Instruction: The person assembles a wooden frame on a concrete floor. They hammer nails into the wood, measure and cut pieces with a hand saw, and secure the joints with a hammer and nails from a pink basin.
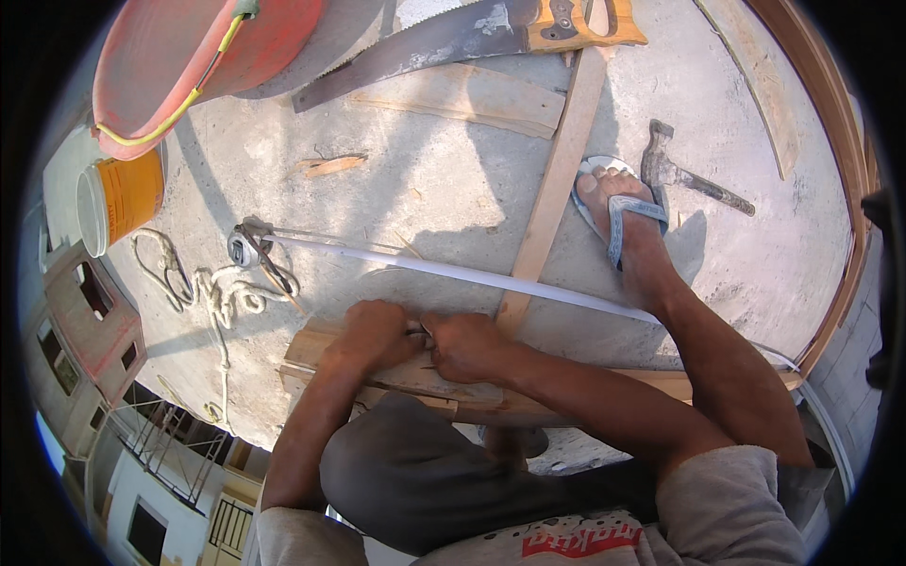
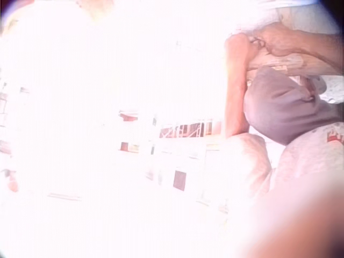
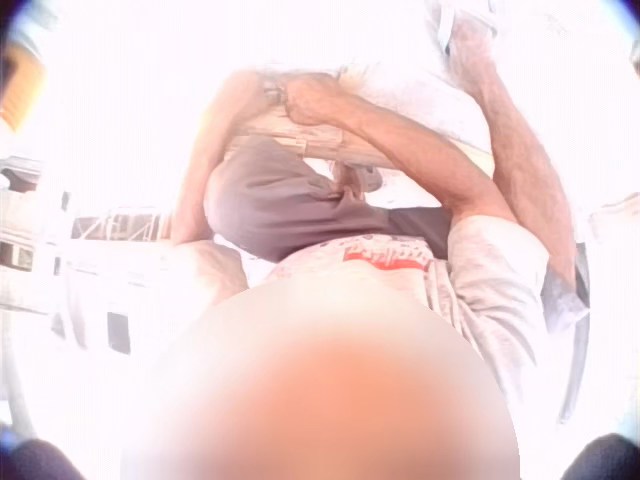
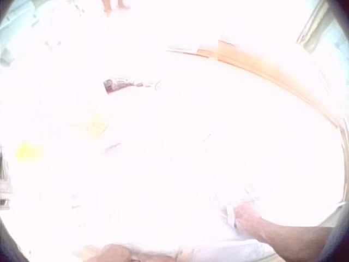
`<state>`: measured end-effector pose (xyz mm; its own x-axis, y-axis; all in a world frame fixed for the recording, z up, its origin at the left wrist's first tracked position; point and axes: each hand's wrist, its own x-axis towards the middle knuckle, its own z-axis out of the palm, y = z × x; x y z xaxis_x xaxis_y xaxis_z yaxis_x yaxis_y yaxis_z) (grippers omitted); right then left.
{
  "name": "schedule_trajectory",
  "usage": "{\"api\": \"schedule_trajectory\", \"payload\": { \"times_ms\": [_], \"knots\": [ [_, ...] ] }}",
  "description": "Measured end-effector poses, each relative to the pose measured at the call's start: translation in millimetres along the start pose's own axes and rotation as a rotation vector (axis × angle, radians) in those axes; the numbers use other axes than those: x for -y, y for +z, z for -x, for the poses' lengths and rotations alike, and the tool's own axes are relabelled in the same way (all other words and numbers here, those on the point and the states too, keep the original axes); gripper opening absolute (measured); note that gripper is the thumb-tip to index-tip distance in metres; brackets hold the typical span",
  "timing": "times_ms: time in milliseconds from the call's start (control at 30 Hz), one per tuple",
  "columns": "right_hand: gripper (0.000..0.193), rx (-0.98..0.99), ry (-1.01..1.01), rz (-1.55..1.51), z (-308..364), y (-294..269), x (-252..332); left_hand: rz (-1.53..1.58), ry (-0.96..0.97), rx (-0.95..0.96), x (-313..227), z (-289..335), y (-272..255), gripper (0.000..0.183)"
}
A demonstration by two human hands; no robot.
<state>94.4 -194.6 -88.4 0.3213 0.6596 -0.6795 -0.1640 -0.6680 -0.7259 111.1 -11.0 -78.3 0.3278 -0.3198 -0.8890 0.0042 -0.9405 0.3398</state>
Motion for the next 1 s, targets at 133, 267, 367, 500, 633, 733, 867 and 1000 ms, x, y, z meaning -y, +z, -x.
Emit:
{"api": "schedule_trajectory", "payload": {
  "times_ms": [133,267,367,500,633,733,867,1000],
  "knots": [
    [0.038,-0.016,-0.034,0.005,2,1,-2,-0.062,0.018,-0.030,-5,1,0,0.044],
    [0.037,-0.097,-0.067,0.071,7,-18,9,-0.069,0.034,-0.057,-10,4,-5,0.041],
    [0.030,-0.210,-0.255,0.157,18,-74,19,-0.028,0.065,-0.082,-9,7,-3,0.038],
    [0.016,-0.585,-0.419,0.412,72,-208,-15,-0.029,0.036,-0.057,-5,7,4,0.037],
    [0.038,-0.620,0.251,0.893,144,-281,-94,-0.026,0.041,-0.089,-3,5,7,0.036],
    [0.040,-0.496,0.466,0.958,161,-268,-159,0.026,0.028,-0.061,-3,4,7,0.034],
    [0.027,-0.690,0.307,0.880,158,-276,-192,0.029,0.039,-0.077,-2,5,9,0.033],
    [0.018,-0.729,0.522,0.687,166,-300,-135,-0.040,0.012,-0.070,-3,4,11,0.033]
  ]
}}
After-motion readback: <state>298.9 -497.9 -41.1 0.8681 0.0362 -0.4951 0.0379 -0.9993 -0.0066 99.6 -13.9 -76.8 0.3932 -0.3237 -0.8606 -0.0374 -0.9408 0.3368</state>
